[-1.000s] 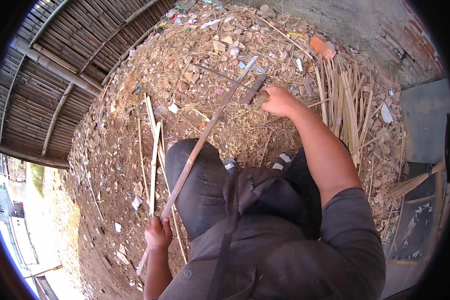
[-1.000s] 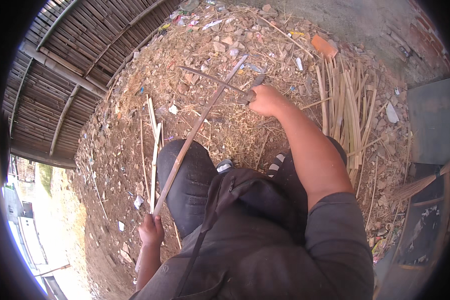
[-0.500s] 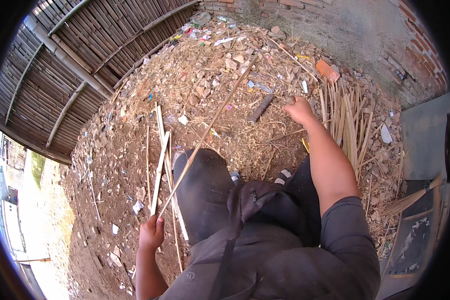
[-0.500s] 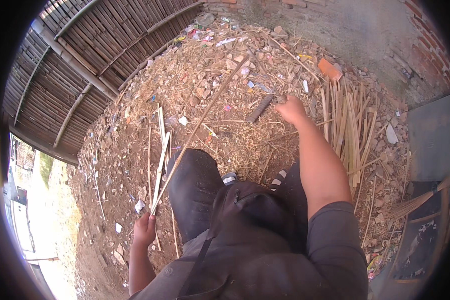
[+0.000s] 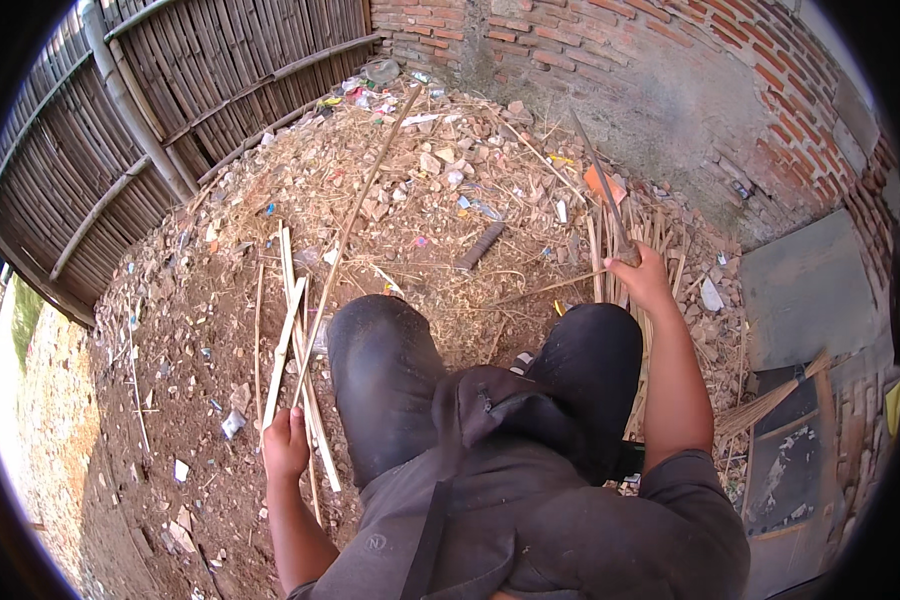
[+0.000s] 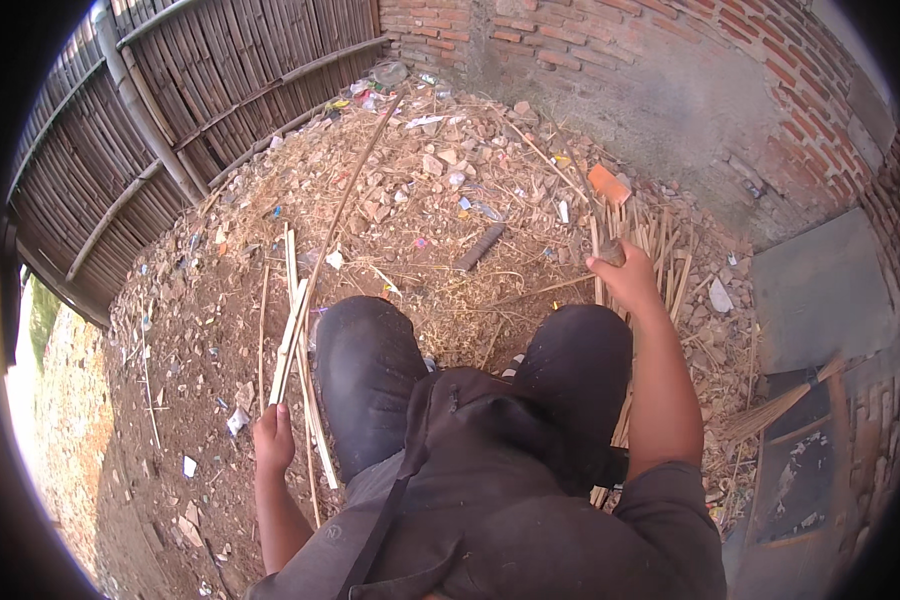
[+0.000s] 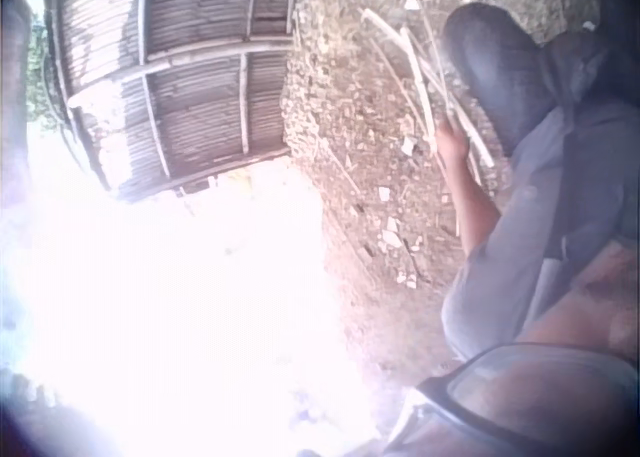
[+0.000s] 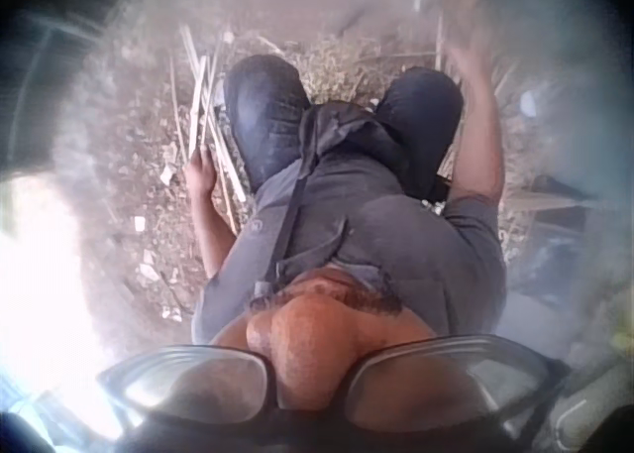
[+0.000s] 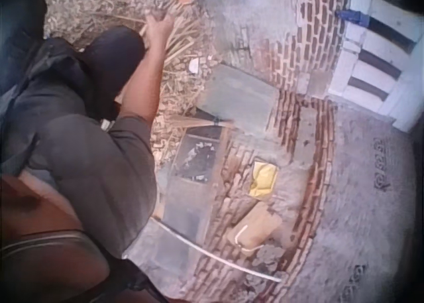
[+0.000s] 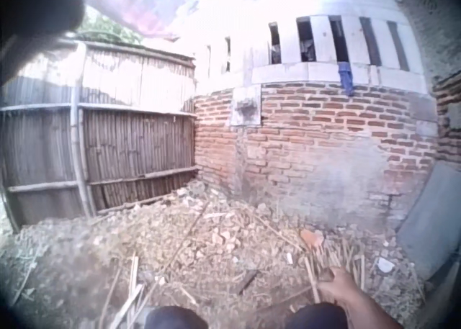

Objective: The person thins a long bamboo strip by repeatedly scraping its surface with a machete. They hold the bamboo strip in one hand and draw the blade of the machete along the length of the strip while sitting outdoors.

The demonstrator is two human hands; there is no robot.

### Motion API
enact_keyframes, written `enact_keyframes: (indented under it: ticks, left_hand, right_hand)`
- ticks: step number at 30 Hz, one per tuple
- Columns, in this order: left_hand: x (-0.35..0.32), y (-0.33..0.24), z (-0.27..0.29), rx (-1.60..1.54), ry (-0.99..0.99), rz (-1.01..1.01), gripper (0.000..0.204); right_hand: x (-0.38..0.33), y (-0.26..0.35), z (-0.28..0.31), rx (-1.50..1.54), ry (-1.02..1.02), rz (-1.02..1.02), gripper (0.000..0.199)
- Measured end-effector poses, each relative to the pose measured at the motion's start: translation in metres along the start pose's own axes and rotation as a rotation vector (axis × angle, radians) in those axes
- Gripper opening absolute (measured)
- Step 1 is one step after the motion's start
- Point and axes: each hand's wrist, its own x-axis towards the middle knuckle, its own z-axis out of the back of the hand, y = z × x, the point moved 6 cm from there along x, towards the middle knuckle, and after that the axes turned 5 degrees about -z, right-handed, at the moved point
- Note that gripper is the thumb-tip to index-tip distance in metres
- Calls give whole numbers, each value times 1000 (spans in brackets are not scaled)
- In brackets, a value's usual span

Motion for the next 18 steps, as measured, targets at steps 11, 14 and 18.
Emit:
enact_keyframes:
  ticks: [11,14,18]
  left_hand:
    - [3,-4,6,-124,-194,-49,48]
    - [5,-14,7,-70,-173,-53,50]
    - [6,-33,10,-40,-173,-27,50]
  right_hand:
    - [-88,-53,72,191,-150,-98,24]
    - [-91,-76,69,207,-132,-120,27]
    - [-91,-96,54,221,-86,-139,25]
